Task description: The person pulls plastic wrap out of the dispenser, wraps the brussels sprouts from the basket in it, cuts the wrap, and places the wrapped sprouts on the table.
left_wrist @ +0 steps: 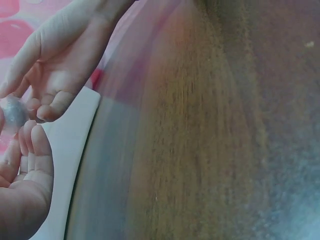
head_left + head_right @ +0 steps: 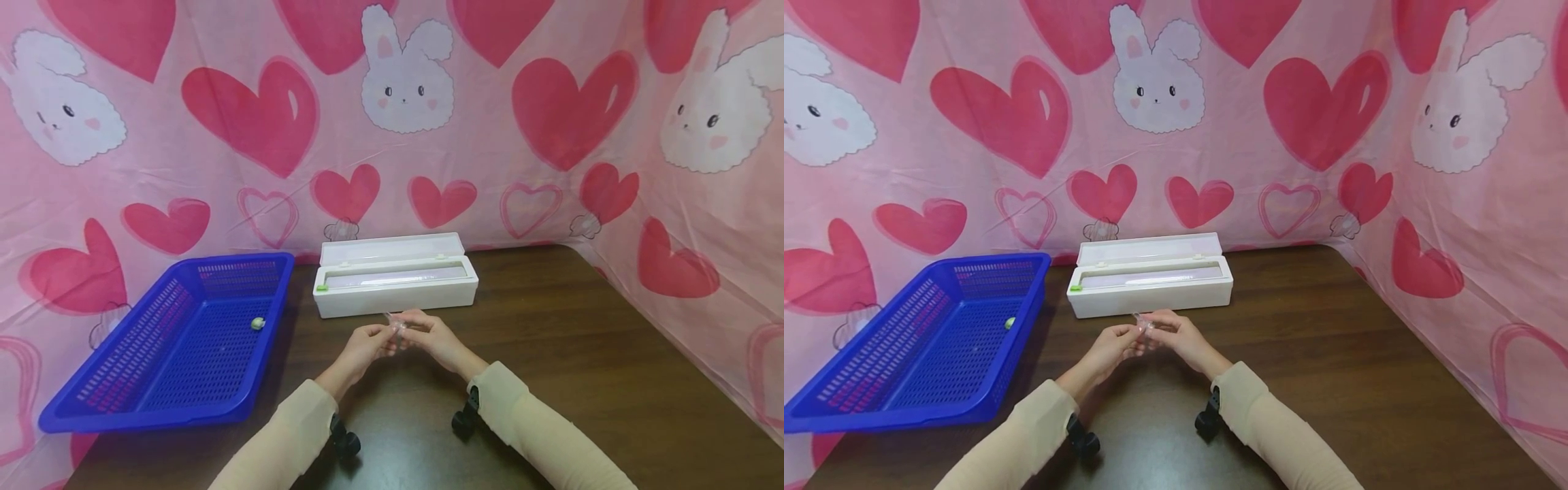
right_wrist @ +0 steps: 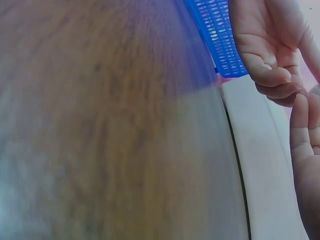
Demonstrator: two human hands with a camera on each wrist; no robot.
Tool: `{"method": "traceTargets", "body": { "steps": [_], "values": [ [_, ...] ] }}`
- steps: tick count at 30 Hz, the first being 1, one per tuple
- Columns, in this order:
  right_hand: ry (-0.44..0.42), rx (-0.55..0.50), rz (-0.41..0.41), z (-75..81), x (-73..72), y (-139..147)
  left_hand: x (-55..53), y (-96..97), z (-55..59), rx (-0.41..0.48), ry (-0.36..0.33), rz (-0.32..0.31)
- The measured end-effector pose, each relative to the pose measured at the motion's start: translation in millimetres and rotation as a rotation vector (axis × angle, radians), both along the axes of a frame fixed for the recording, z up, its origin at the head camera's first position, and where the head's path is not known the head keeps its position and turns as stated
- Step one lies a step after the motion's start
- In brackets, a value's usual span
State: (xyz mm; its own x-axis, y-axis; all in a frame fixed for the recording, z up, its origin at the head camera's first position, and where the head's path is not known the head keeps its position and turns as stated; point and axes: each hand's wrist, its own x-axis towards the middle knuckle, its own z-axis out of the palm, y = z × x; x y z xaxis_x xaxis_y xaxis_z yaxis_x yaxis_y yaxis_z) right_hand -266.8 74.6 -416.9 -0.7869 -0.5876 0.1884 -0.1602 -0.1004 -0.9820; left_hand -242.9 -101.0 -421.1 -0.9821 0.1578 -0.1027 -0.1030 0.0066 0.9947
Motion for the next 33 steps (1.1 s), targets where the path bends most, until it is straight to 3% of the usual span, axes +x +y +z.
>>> {"method": "traceTargets", "body": {
  "steps": [8, 16, 22, 26, 33],
  "values": [
    [0.030, 0.035, -0.037, 15.6, 12.2, 0.3, 1.1, 2.6, 0.5, -0.005, -0.012, 0.004],
    [-0.041, -0.055, -0.110, -0.5, -0.8, -0.8, 5.1, 9.6, 2.1, -0.055, 0.146, -0.069],
    [-0.051, -0.089, -0.110, -8.0, -6.0, -3.2, 16.3, 11.9, 17.0, -0.080, 0.227, -0.013],
    [-0.032, -0.073, -0.059, -7.7, -6.4, -2.3, 23.9, 12.0, 26.9, -0.117, 0.254, 0.004],
    [-0.099, -0.019, 0.087, -6.8, -10.3, 4.9, 26.9, 7.6, 28.7, -0.251, 0.344, -0.051]
  ]
}}
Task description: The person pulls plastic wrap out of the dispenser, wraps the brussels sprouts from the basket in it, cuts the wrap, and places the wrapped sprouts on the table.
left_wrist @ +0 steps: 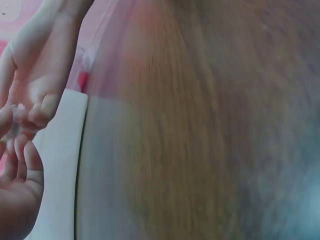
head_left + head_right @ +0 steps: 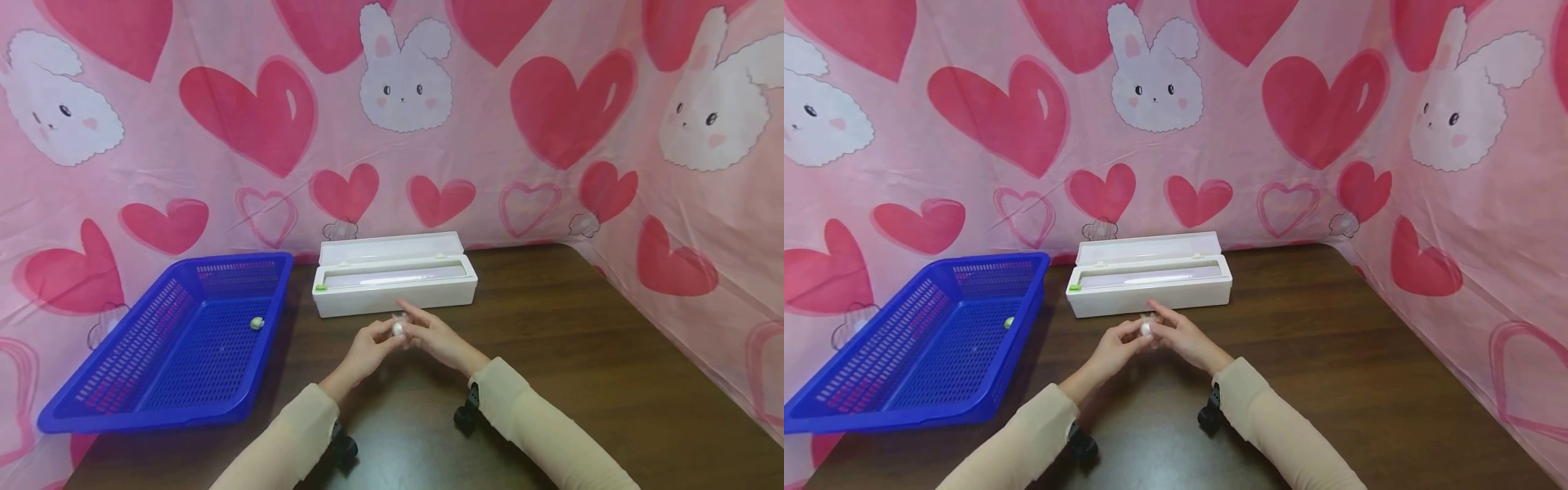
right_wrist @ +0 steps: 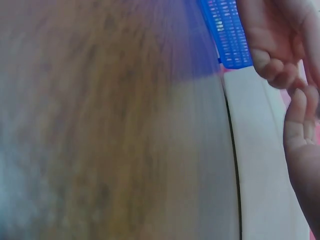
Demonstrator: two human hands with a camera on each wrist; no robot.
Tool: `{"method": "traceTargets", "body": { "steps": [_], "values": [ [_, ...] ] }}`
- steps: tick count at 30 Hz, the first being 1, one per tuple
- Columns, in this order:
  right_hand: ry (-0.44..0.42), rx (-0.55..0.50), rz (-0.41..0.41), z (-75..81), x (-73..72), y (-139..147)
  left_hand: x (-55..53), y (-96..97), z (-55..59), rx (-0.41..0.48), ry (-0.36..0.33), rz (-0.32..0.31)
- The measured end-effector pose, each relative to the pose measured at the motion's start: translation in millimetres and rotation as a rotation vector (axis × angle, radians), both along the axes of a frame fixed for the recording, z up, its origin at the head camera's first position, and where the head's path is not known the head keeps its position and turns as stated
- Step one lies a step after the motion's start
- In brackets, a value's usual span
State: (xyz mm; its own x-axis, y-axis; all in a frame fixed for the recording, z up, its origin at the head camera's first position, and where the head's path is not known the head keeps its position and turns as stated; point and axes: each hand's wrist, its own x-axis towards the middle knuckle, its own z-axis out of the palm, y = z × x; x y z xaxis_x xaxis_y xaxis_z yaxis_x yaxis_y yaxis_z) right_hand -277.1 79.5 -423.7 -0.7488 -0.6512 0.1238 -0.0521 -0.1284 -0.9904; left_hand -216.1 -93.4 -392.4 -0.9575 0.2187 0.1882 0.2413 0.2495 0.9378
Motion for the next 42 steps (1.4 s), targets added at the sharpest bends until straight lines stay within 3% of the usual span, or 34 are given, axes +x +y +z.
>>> {"method": "traceTargets", "body": {
  "steps": [4, 6, 11, 18, 25, 30, 37, 42],
  "values": [
    [-0.007, 0.017, 0.075, 0.0, -0.5, 3.4, -1.5, -2.2, -1.6, -0.059, 0.007, -0.064],
    [0.007, 0.006, 0.102, 0.3, 0.3, 3.5, -7.2, -3.3, -9.0, -0.057, -0.015, -0.092],
    [0.068, -0.042, 0.089, -0.5, 2.2, 1.3, -22.1, -4.4, -29.8, -0.016, -0.092, -0.065],
    [0.134, 0.002, -0.028, -2.1, 3.5, 0.5, -25.2, -2.9, -29.9, -0.018, -0.137, -0.015],
    [0.164, 0.055, 0.000, -1.7, 3.7, 1.2, -24.3, -4.6, -27.8, 0.015, -0.202, 0.003],
    [0.178, 0.085, -0.042, -2.2, 4.0, -0.6, -25.0, -6.2, -30.9, 0.068, -0.237, -0.010],
    [0.195, 0.072, -0.101, -0.8, 5.9, -2.8, -23.8, -4.8, -32.1, 0.225, -0.315, -0.102],
    [0.179, 0.050, -0.089, 0.1, 6.4, -4.8, -24.3, -3.6, -32.8, 0.252, -0.341, -0.091]
  ]
}}
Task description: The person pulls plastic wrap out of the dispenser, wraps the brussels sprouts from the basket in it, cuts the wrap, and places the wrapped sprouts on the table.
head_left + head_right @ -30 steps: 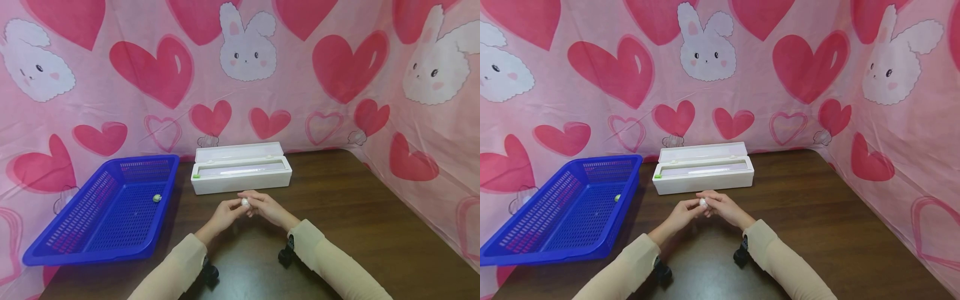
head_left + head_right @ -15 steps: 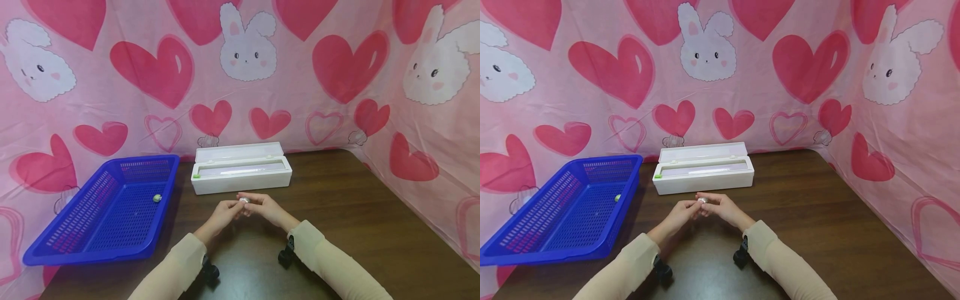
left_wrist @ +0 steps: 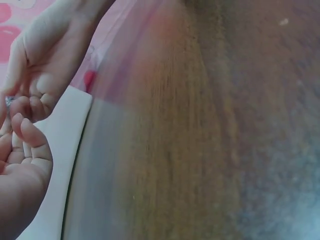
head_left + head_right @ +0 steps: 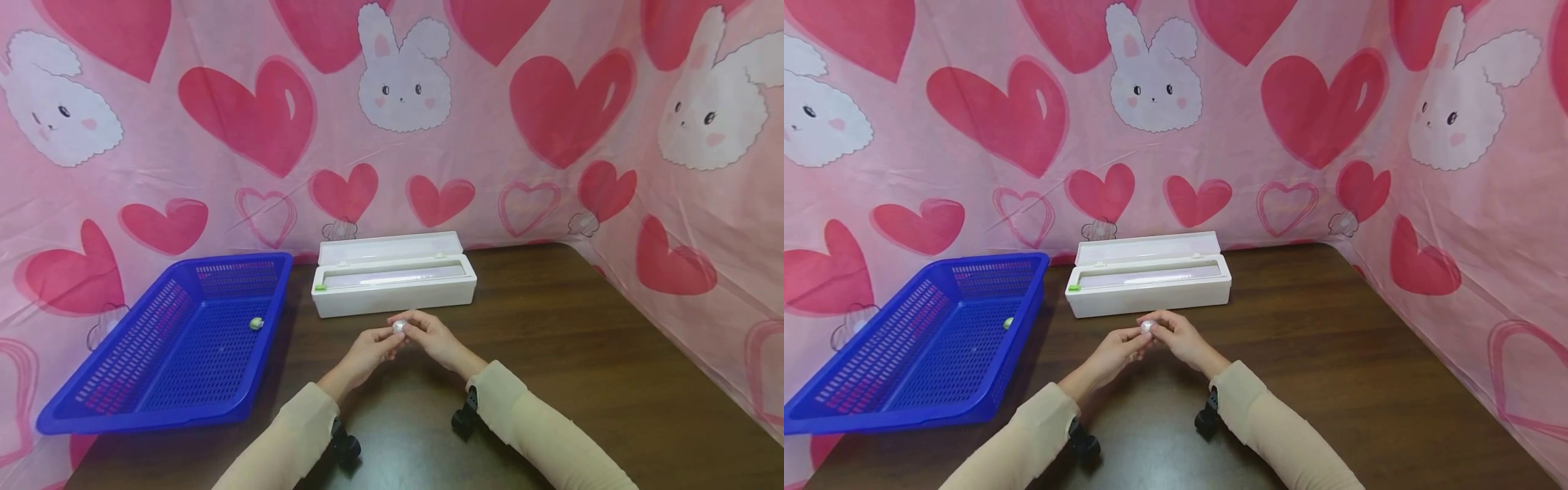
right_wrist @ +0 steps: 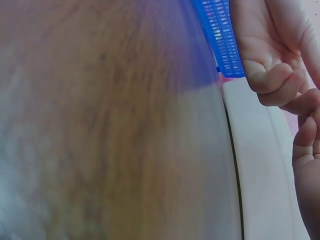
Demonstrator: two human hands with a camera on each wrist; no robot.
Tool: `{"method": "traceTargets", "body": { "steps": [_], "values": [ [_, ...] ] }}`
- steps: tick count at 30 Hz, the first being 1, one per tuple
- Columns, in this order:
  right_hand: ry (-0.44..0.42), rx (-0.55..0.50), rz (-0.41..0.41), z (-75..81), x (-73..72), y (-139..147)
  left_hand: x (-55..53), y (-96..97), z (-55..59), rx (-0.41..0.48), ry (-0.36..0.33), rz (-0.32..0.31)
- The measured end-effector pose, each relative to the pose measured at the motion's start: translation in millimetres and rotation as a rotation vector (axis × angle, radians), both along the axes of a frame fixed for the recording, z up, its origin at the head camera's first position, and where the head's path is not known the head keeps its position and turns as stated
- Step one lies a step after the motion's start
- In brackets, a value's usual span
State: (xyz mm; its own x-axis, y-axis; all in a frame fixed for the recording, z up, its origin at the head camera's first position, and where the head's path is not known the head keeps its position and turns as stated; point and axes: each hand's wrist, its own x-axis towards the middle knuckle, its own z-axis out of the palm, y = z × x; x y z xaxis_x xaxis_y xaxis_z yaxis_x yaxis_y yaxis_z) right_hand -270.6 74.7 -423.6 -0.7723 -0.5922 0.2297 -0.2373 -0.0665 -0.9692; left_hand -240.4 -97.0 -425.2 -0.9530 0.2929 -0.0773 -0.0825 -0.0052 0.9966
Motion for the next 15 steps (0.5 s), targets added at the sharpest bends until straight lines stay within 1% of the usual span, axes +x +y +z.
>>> {"method": "traceTargets", "body": {
  "steps": [4, 8, 13, 15],
  "values": [
    [-0.001, -0.015, 0.027, 0.4, 0.8, -0.8, -0.6, -0.6, 1.0, 0.037, 0.003, 0.003],
    [-0.009, -0.032, 0.061, 0.1, 0.7, -0.4, -0.6, -3.0, 1.5, 0.092, -0.006, -0.022],
    [-0.054, -0.001, 0.069, 0.5, 0.5, -0.2, -0.2, -7.8, 1.7, 0.214, -0.074, -0.073],
    [-0.059, 0.008, 0.060, 0.0, 0.1, -0.7, -0.4, -8.7, 1.8, 0.241, -0.096, -0.091]
  ]
}}
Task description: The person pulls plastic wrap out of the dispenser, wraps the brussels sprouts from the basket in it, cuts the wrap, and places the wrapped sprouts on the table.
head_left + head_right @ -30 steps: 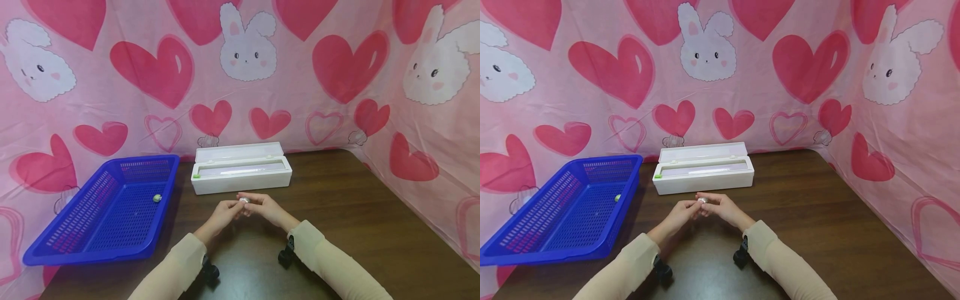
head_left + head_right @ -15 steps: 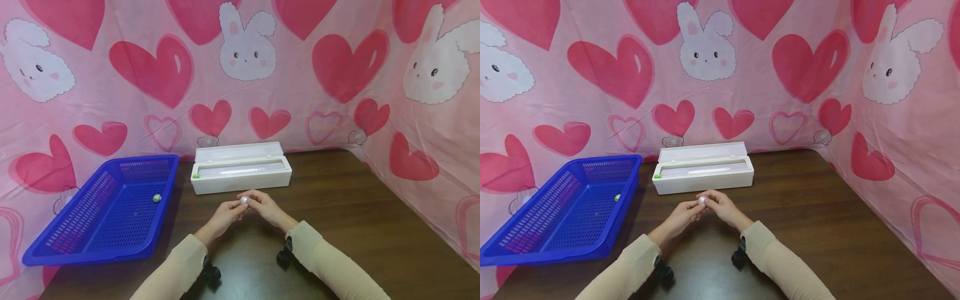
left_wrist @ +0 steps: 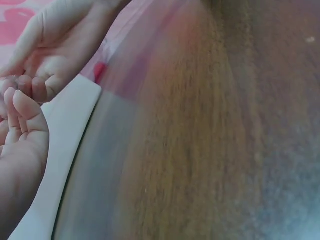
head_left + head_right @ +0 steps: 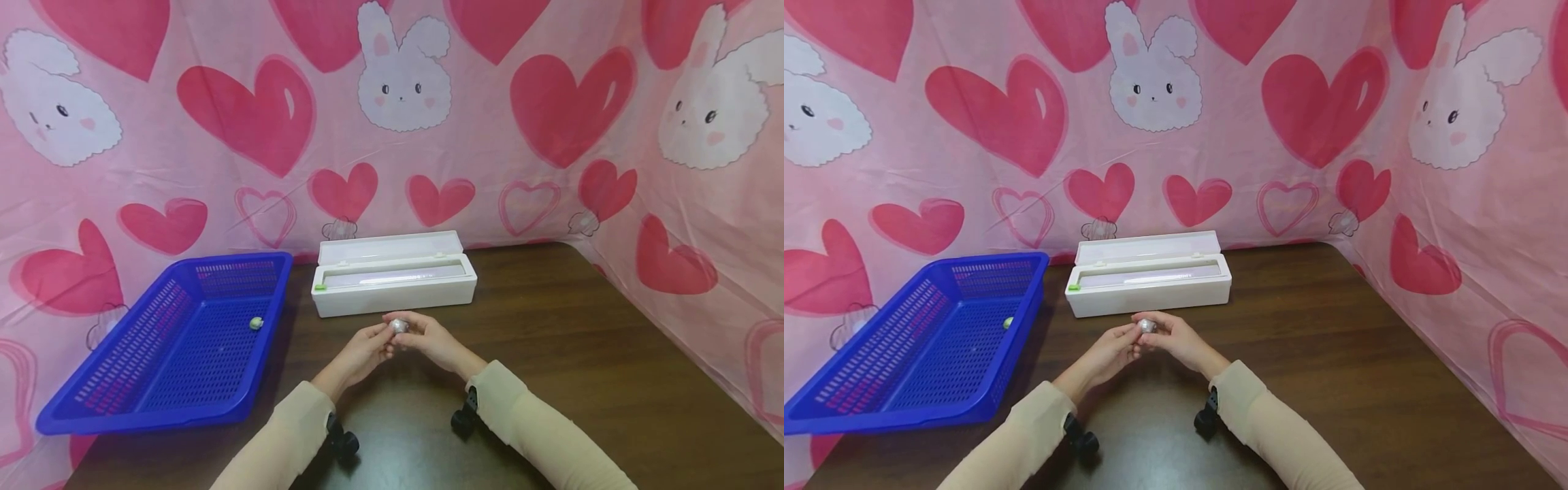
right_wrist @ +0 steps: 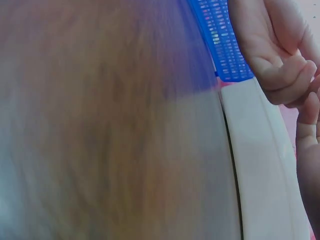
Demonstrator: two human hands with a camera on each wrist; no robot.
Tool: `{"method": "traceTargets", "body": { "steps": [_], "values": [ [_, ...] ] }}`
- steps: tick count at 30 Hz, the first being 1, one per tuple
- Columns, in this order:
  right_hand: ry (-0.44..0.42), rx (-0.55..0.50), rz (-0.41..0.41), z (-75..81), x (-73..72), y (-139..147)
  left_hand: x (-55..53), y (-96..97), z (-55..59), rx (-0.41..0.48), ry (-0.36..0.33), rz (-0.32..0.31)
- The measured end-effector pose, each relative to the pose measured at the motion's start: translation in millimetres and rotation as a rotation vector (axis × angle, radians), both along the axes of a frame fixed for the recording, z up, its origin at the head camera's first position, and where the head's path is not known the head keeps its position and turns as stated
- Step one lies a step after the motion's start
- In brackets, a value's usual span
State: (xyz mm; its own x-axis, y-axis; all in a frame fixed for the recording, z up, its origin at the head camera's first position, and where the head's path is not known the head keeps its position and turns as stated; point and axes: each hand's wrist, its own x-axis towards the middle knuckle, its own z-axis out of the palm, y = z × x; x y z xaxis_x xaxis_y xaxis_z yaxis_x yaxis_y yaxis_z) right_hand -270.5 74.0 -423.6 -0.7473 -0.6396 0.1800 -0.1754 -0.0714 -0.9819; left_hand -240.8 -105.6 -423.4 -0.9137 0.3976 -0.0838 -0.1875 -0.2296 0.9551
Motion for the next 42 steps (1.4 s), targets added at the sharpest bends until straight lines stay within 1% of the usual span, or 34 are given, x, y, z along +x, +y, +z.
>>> {"method": "traceTargets", "body": {
  "steps": [3, 7, 11, 14, 16, 18, 21, 23, 24, 26, 28, 31, 33, 35, 37, 40, 42],
  "values": [
    [0.011, -0.005, -0.024, -0.2, 0.5, -1.2, -0.5, 0.1, 0.0, 0.008, -0.001, -0.018],
    [0.037, -0.003, -0.080, 0.3, 2.3, -2.4, 0.3, 1.7, 0.6, -0.016, 0.025, -0.010],
    [0.076, -0.005, -0.129, 0.3, 4.0, -2.8, 2.2, 5.7, 2.8, -0.077, 0.051, 0.020],
    [0.101, -0.015, -0.139, -0.1, 4.0, -3.0, 3.4, 8.5, 3.0, -0.100, 0.052, 0.050],
    [0.108, -0.012, -0.125, -0.5, 3.0, -2.6, 4.3, 9.5, 2.5, -0.105, 0.055, 0.064],
    [0.096, -0.006, -0.090, -1.4, 1.3, -1.1, 4.3, 9.9, -0.2, -0.103, 0.067, 0.076],
    [0.040, -0.028, -0.003, -1.9, -0.9, 2.5, 4.3, 9.6, -2.0, -0.102, 0.078, 0.085],
    [-0.005, -0.063, 0.055, -1.3, -1.3, 4.6, 3.8, 8.8, -2.3, -0.107, 0.082, 0.086],
    [-0.027, -0.083, 0.073, -1.2, -1.3, 5.4, 3.6, 8.4, -2.2, -0.112, 0.084, 0.085],
    [-0.056, -0.114, 0.079, -0.8, -1.5, 6.3, 2.7, 7.8, -1.4, -0.125, 0.083, 0.076],
    [-0.074, -0.129, 0.055, -0.1, -1.2, 6.6, 2.2, 7.3, -0.1, -0.139, 0.081, 0.062],
    [-0.086, -0.131, 0.000, 0.4, -1.3, 6.8, 2.5, 6.7, 2.5, -0.134, 0.079, 0.026],
    [-0.078, -0.126, -0.021, 0.6, -1.6, 6.5, 3.0, 6.8, 3.7, -0.124, 0.086, 0.003],
    [-0.063, -0.116, -0.042, 0.8, -1.8, 5.9, 3.5, 7.5, 4.7, -0.131, 0.107, -0.006],
    [-0.041, -0.104, -0.065, 0.6, -2.1, 4.9, 3.1, 8.7, 4.2, -0.151, 0.128, 0.012],
    [-0.015, -0.099, -0.109, 1.5, -1.5, 2.8, 2.8, 10.8, 2.3, -0.202, 0.167, 0.062],
    [0.009, -0.102, -0.133, 2.0, -1.6, 1.8, 3.0, 12.0, 1.2, -0.223, 0.185, 0.085]
  ]
}}
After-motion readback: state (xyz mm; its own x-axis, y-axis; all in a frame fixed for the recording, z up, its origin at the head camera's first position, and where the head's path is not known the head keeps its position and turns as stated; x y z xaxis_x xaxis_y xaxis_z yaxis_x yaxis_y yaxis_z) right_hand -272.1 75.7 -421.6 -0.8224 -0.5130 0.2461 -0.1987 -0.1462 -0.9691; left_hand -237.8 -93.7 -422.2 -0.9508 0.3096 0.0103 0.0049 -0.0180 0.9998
